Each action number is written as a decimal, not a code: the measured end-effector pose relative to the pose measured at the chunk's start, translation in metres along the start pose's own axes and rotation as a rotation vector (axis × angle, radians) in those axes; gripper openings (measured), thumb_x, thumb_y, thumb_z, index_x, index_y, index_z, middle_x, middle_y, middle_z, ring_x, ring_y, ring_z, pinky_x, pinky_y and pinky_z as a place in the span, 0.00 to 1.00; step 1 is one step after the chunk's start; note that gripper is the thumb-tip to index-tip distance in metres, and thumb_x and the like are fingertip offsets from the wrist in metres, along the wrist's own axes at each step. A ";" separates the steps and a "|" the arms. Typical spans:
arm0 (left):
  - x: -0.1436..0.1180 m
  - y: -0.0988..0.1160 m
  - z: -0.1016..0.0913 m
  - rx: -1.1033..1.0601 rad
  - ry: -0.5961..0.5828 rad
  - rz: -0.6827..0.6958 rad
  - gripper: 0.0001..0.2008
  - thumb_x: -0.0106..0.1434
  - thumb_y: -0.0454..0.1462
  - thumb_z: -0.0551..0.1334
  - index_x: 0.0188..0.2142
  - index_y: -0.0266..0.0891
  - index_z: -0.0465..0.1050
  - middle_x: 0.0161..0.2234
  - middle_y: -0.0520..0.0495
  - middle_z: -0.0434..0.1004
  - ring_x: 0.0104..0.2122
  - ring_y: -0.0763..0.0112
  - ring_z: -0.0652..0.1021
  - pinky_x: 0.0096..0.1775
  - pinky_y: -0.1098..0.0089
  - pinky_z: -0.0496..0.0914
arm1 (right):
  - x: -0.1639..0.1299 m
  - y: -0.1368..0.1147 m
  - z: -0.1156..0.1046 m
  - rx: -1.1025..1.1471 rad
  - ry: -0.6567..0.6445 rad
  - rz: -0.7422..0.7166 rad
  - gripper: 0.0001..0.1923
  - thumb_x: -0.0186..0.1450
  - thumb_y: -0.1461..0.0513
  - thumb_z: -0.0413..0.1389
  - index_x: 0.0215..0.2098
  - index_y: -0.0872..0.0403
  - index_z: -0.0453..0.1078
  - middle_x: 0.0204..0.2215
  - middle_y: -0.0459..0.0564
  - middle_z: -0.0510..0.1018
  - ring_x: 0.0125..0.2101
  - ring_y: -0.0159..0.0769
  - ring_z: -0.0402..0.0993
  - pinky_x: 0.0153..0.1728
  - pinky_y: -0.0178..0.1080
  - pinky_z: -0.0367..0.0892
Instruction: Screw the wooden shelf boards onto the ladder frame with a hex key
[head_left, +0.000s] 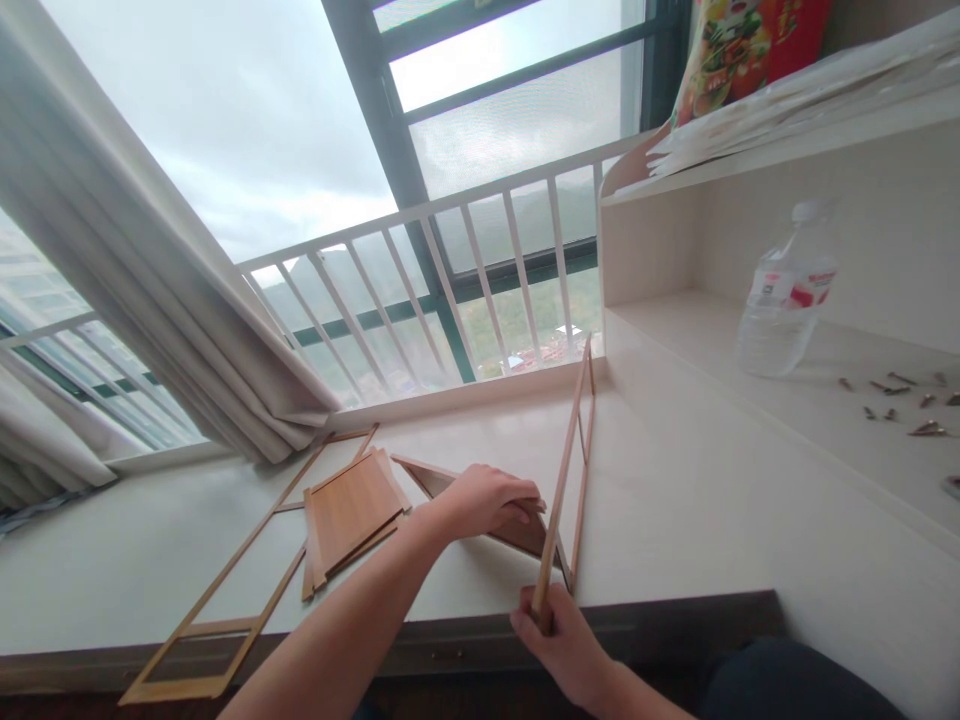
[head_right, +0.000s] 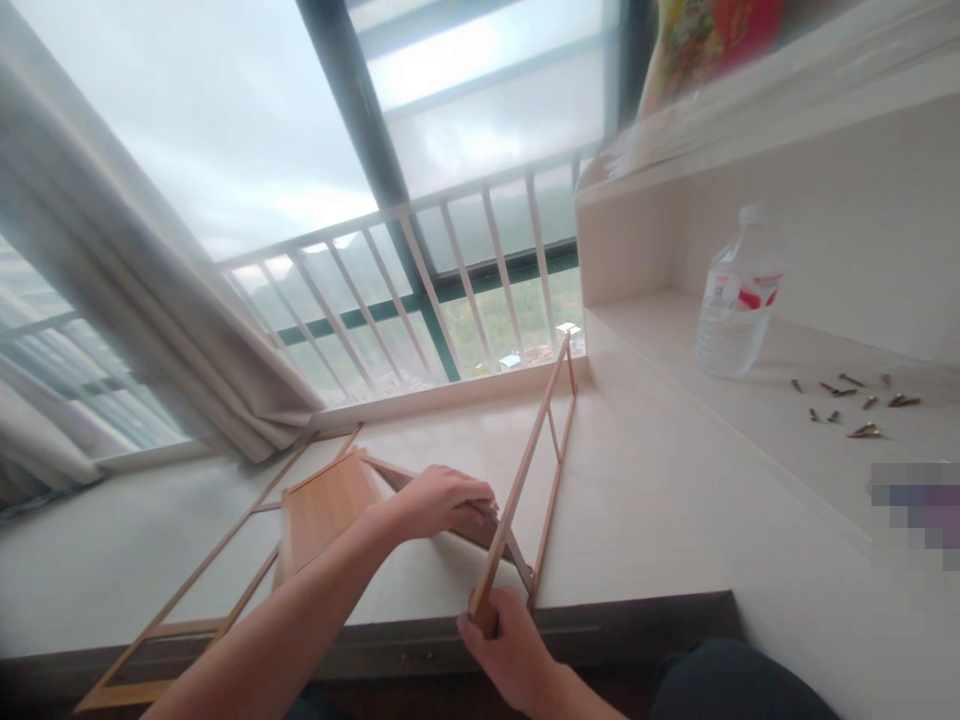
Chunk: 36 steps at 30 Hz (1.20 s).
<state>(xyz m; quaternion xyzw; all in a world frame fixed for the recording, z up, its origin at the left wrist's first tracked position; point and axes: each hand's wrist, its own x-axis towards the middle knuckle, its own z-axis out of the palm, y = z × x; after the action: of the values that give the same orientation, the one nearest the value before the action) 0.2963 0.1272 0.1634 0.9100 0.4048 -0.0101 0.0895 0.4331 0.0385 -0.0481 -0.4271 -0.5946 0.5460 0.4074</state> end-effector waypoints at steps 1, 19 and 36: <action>0.000 0.000 0.001 0.019 -0.001 0.018 0.04 0.67 0.39 0.62 0.41 0.49 0.76 0.40 0.55 0.84 0.40 0.69 0.82 0.36 0.73 0.64 | 0.000 -0.001 -0.001 0.010 -0.003 -0.003 0.24 0.55 0.42 0.61 0.30 0.54 0.68 0.23 0.43 0.62 0.25 0.33 0.58 0.30 0.39 0.61; 0.011 0.005 0.015 0.090 -0.021 0.032 0.13 0.70 0.45 0.58 0.53 0.50 0.69 0.43 0.51 0.83 0.43 0.62 0.81 0.41 0.69 0.67 | 0.018 -0.014 -0.017 0.062 -0.025 0.002 0.24 0.55 0.42 0.61 0.27 0.52 0.64 0.20 0.40 0.58 0.25 0.32 0.55 0.26 0.36 0.56; 0.026 0.020 0.002 0.037 -0.030 0.012 0.25 0.72 0.54 0.48 0.63 0.51 0.62 0.40 0.51 0.83 0.40 0.56 0.82 0.40 0.66 0.68 | 0.043 -0.016 -0.025 0.107 -0.134 -0.047 0.19 0.58 0.54 0.62 0.22 0.52 0.58 0.17 0.38 0.55 0.22 0.27 0.50 0.24 0.34 0.50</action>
<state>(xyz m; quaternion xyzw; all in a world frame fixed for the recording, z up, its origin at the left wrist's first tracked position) 0.3285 0.1328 0.1619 0.9136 0.3977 -0.0307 0.0787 0.4432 0.0866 -0.0297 -0.3533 -0.6004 0.5946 0.4015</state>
